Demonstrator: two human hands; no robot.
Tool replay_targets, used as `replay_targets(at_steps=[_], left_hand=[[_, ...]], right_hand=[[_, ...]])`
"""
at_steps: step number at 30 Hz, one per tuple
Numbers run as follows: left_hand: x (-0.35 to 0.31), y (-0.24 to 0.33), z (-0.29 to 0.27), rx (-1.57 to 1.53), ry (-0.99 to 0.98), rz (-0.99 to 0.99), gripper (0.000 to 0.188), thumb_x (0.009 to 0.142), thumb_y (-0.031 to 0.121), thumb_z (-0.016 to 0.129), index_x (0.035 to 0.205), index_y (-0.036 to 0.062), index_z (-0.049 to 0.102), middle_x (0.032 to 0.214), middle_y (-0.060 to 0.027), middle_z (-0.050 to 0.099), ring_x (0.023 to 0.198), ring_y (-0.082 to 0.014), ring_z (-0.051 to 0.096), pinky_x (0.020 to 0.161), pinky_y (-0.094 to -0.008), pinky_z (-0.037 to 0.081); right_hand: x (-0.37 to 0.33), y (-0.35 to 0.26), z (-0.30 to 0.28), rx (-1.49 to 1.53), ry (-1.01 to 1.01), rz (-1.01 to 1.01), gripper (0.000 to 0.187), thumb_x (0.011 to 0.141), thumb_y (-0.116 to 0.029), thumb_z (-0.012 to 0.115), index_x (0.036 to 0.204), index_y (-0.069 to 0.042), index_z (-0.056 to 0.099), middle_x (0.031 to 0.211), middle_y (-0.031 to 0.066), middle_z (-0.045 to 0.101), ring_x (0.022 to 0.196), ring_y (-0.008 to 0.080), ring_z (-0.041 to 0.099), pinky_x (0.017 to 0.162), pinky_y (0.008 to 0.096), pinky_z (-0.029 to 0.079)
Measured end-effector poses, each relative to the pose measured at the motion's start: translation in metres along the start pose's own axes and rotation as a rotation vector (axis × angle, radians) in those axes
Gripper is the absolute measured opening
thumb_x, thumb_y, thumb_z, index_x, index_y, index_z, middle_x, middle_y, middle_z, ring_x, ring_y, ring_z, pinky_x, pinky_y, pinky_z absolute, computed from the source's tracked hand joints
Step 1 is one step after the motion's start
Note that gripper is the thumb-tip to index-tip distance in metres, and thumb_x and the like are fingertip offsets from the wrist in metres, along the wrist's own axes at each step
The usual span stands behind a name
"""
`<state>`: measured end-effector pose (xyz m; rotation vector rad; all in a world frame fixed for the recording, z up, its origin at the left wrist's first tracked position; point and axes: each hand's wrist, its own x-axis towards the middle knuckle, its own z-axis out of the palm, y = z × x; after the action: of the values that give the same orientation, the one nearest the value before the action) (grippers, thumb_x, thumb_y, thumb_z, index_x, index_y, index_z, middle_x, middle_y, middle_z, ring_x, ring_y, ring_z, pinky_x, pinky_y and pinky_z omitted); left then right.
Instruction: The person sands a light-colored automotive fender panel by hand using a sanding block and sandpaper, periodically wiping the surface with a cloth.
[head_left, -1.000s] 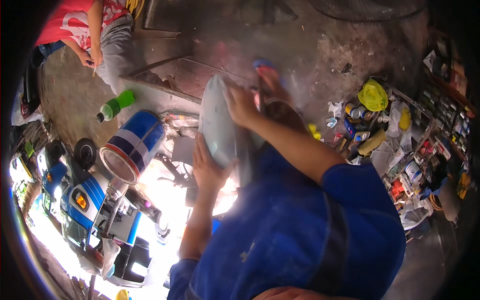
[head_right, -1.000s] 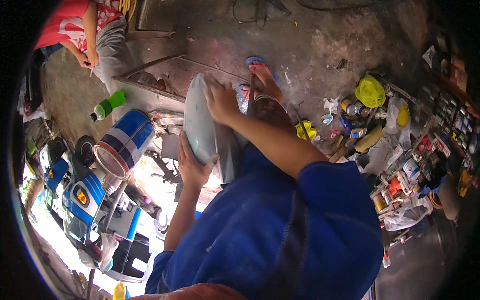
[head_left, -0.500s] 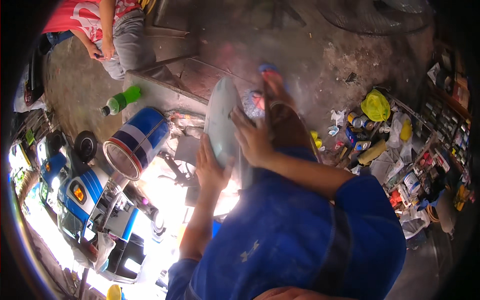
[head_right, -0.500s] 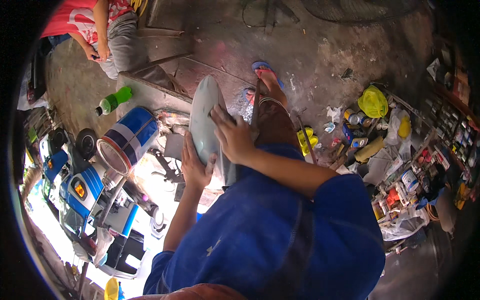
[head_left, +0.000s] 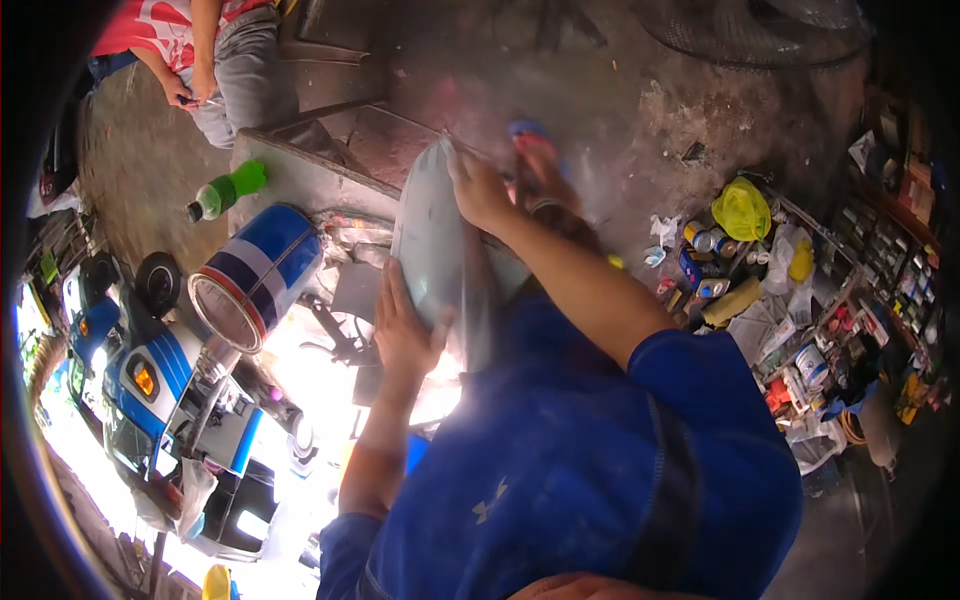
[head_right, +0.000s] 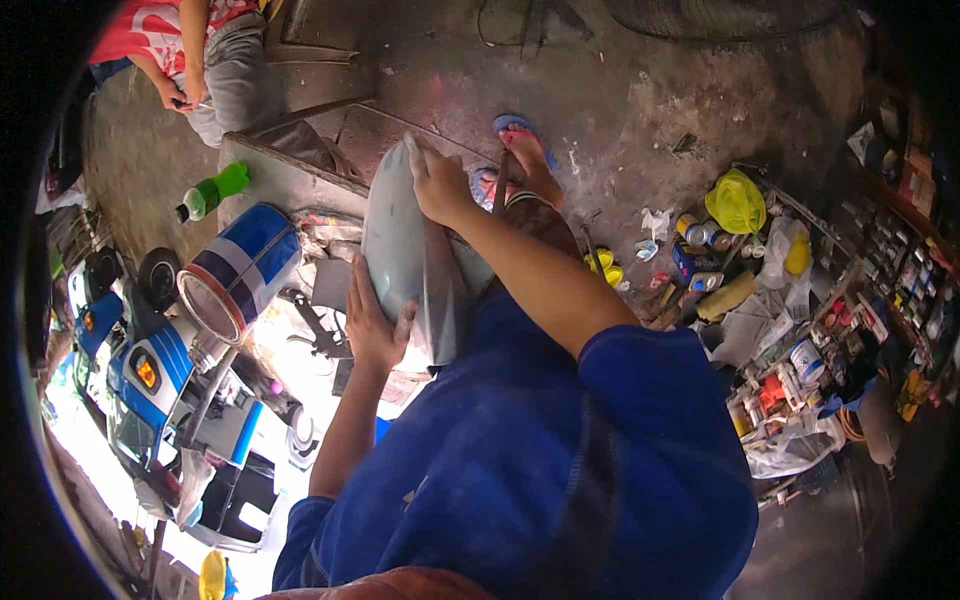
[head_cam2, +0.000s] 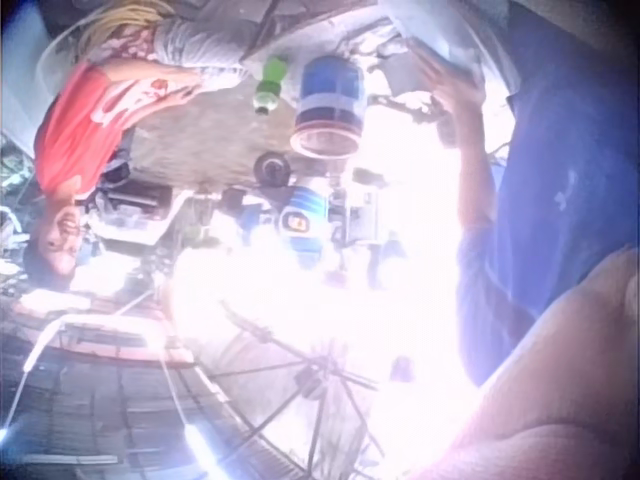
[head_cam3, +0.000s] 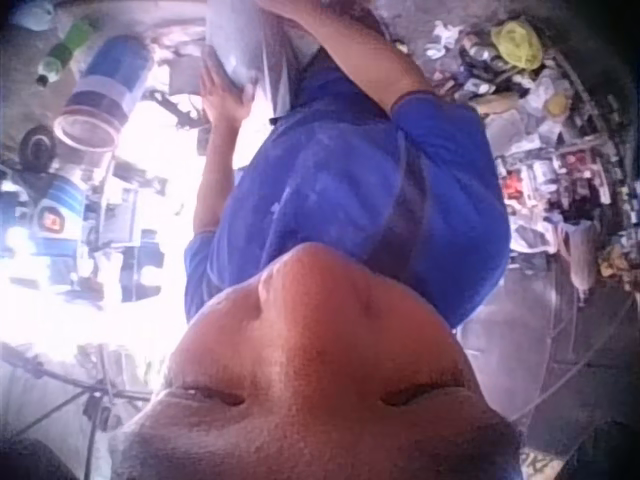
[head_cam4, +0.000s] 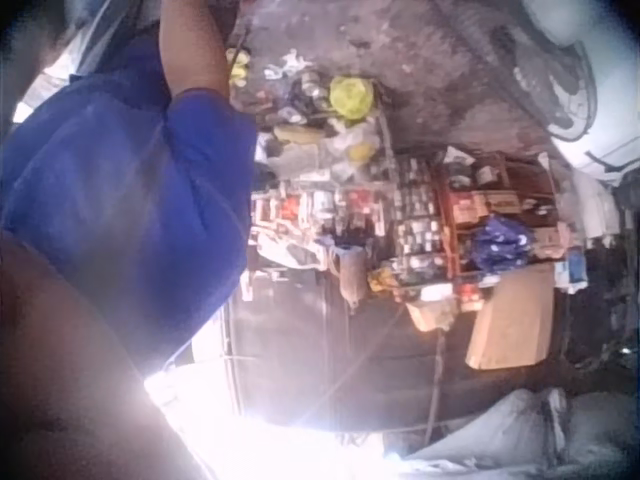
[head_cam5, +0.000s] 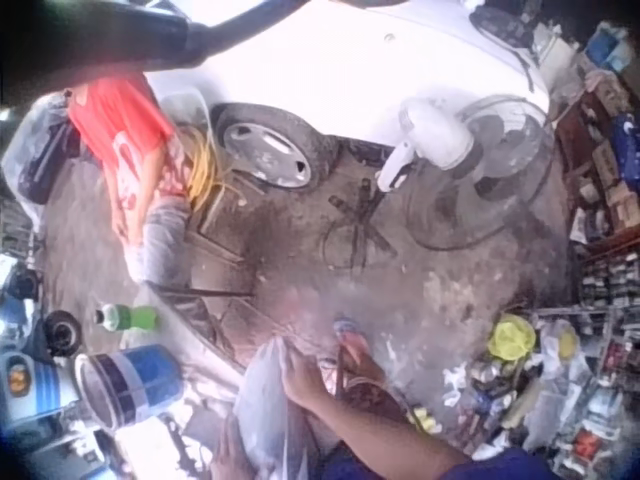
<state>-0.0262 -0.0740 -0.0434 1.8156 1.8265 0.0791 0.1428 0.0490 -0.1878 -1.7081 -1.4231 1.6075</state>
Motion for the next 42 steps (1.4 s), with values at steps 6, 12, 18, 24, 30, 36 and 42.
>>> replay_targets(at_steps=[6,12,18,24,30,36,42], left_hand=[[-0.007,-0.009,-0.001,0.007,0.043,0.011,0.103,0.093,0.059,0.066,0.161,-0.0071,0.028,0.157,-0.0349,0.042,0.134,-0.0556,0.051,0.109,-0.0575,0.047],[-0.005,-0.009,0.0,-0.002,0.035,0.018,0.105,0.091,0.061,0.067,0.161,-0.0077,0.028,0.157,-0.0349,0.042,0.134,-0.0556,0.051,0.11,-0.0574,0.046],[-0.006,-0.007,0.0,0.006,-0.003,-0.014,0.105,0.091,0.061,0.067,0.162,-0.006,0.027,0.161,-0.0326,0.039,0.138,-0.0546,0.048,0.112,-0.0567,0.045],[-0.012,-0.014,-0.001,-0.012,-0.025,-0.054,0.107,0.093,0.065,0.063,0.163,-0.0067,0.024,0.16,-0.0348,0.038,0.141,-0.0538,0.045,0.115,-0.056,0.041],[0.001,0.002,-0.002,-0.001,-0.056,-0.05,0.107,0.093,0.065,0.064,0.162,-0.007,0.025,0.159,-0.0347,0.039,0.141,-0.0535,0.045,0.115,-0.0561,0.042],[-0.009,-0.008,0.0,-0.028,-0.022,-0.062,0.109,0.092,0.066,0.064,0.163,-0.0056,0.024,0.16,-0.0341,0.039,0.142,-0.0532,0.045,0.115,-0.056,0.041],[-0.007,-0.009,0.0,0.016,-0.012,-0.049,0.109,0.091,0.066,0.065,0.164,-0.0038,0.024,0.159,-0.0331,0.041,0.14,-0.0528,0.047,0.116,-0.056,0.041]], right_hand=[[-0.101,-0.033,-0.001,-0.417,0.06,-0.311,0.058,0.1,-0.019,0.06,0.157,-0.012,0.051,0.163,0.0125,0.048,0.094,0.0402,0.061,0.093,0.0506,0.049],[-0.021,-0.035,-0.013,-0.424,-0.057,-0.197,0.052,0.101,-0.021,0.059,0.148,0.001,0.056,0.161,0.0151,0.047,0.121,0.0365,0.059,0.095,0.0543,0.048],[-0.032,-0.057,-0.004,-0.414,0.007,-0.161,0.045,0.105,-0.023,0.052,0.148,-0.01,0.058,0.158,0.0166,0.051,0.126,0.0411,0.056,0.104,0.0574,0.045],[-0.075,-0.058,0.012,-0.52,0.081,-0.446,0.041,0.104,-0.022,0.053,0.141,-0.006,0.062,0.15,0.0152,0.057,0.116,0.0453,0.06,0.101,0.0546,0.05],[0.038,-0.037,-0.01,-0.619,-0.108,-0.149,0.037,0.1,-0.02,0.057,0.131,-0.005,0.068,0.146,0.0153,0.059,0.11,0.0434,0.06,0.095,0.0514,0.052],[-0.071,-0.079,-0.023,-0.685,-0.079,-0.677,0.035,0.098,-0.026,0.058,0.124,-0.006,0.069,0.124,0.0234,0.068,0.108,0.0433,0.066,0.096,0.0558,0.05],[0.012,-0.1,-0.034,-0.883,-0.427,-0.25,0.027,0.089,-0.021,0.067,0.109,-0.004,0.074,0.136,0.0144,0.063,0.121,0.0415,0.059,0.09,0.0534,0.051]])
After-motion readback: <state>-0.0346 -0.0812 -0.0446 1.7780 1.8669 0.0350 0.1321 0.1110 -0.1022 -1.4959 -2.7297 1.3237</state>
